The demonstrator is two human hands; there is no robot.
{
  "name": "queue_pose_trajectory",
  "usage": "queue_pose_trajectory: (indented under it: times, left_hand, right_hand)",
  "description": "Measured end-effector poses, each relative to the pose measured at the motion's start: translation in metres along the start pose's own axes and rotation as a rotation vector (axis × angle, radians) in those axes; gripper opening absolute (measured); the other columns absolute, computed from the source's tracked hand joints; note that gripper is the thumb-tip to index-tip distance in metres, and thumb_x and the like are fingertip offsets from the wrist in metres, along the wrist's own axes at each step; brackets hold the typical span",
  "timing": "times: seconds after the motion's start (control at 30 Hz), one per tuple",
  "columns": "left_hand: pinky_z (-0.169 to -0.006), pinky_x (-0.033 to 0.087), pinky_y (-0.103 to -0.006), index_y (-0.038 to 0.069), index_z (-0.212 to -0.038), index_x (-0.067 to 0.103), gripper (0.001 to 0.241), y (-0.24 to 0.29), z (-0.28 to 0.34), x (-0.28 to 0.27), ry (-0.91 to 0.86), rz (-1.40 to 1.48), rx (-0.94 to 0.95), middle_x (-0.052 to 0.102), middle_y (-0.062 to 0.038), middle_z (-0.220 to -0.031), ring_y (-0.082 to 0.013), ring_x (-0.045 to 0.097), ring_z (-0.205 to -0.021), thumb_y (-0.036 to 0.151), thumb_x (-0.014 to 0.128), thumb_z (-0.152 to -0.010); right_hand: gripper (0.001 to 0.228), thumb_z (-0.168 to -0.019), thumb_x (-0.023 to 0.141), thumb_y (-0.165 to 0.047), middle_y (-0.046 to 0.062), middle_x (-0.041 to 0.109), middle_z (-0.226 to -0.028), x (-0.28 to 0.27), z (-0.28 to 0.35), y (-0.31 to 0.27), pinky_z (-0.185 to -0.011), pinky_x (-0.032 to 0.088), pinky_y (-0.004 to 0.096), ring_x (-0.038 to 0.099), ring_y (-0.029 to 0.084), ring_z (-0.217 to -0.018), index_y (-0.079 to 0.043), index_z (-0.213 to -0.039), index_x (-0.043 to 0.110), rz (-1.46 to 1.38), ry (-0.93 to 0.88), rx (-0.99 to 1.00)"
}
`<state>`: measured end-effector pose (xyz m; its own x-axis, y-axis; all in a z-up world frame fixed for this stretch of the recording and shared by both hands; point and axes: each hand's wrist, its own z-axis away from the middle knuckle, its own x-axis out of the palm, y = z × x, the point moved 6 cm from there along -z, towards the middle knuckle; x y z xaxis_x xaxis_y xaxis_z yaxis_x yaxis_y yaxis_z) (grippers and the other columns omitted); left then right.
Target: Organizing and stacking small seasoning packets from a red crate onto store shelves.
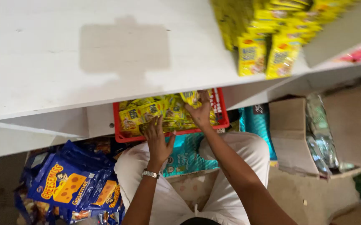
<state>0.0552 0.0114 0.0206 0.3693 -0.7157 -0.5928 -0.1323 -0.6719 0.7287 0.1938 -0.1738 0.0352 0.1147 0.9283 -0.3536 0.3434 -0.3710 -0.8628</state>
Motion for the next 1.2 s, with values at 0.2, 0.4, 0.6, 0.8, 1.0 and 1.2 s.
queue_pose_trajectory:
  times: [0.2,0.4,0.6,0.8,1.0,1.2]
  left_hand:
    - [-0.118,0.031,-0.0525,0.011,-0.150,0.045,0.075,0.077,0.010,-0.011,-0.144,0.115,0.200,0.049,-0.018,-0.150,-0.0391,0.043,-0.142,0.025,0.074,-0.083]
    - [-0.110,0.034,-0.0514,-0.006,-0.151,0.030,0.091,0.061,0.078,0.033,-0.350,0.548,0.221,0.044,-0.028,-0.147,-0.0438,0.039,-0.137,0.013,0.076,-0.074]
    - [-0.094,0.057,-0.0404,0.000,-0.138,0.048,0.048,0.041,0.088,0.058,-0.366,1.826,-0.671,0.066,-0.010,-0.126,-0.0225,0.068,-0.112,0.019,0.062,-0.095]
    - [-0.088,0.054,-0.0302,0.000,-0.134,0.059,0.034,0.057,0.080,0.032,-0.282,1.261,-0.491,0.069,-0.006,-0.119,-0.0116,0.064,-0.103,0.016,0.059,-0.105]
    - [-0.095,0.051,-0.0298,0.000,-0.140,0.052,0.050,0.097,0.082,-0.008,-0.151,0.816,-0.196,0.068,-0.007,-0.124,-0.0141,0.064,-0.111,0.024,0.068,-0.099]
    - [-0.101,0.043,-0.0398,0.008,-0.125,0.063,0.061,0.194,0.060,-0.092,0.081,0.168,0.421,0.062,-0.014,-0.115,-0.0299,0.055,-0.114,0.038,0.085,-0.076]
  right_hand:
    - [0.039,-0.076,0.079,-0.006,0.003,0.068,-0.107,-0.056,0.092,-0.053,-0.091,0.052,0.027,0.063,0.011,-0.099,-0.002,-0.110,0.061,-0.281,0.023,0.053]
    - [0.043,-0.073,0.090,-0.014,0.003,0.071,-0.102,-0.076,0.165,-0.099,-0.089,0.053,0.028,0.063,0.009,-0.094,-0.003,-0.105,0.064,-0.196,-0.035,0.141]
    - [0.028,-0.077,0.088,-0.014,0.006,0.074,-0.090,-0.078,0.221,-0.079,-0.081,0.054,0.030,0.066,0.013,-0.085,-0.006,-0.098,0.071,-0.037,-0.148,0.151]
    - [0.028,-0.079,0.088,-0.015,0.014,0.066,-0.088,-0.080,0.234,-0.066,-0.075,0.052,0.038,0.066,0.031,-0.083,-0.002,-0.091,0.067,0.126,-0.107,0.012]
    - [0.022,-0.074,0.082,-0.006,0.011,0.069,-0.093,-0.093,0.217,-0.071,-0.085,0.050,0.039,0.065,0.029,-0.094,-0.004,-0.089,0.066,0.225,-0.001,-0.187]
    - [0.025,-0.063,0.080,-0.007,0.025,0.065,-0.117,-0.137,0.158,-0.216,-0.096,0.047,0.051,0.058,0.045,-0.112,-0.005,-0.082,0.064,0.176,0.031,-0.548]
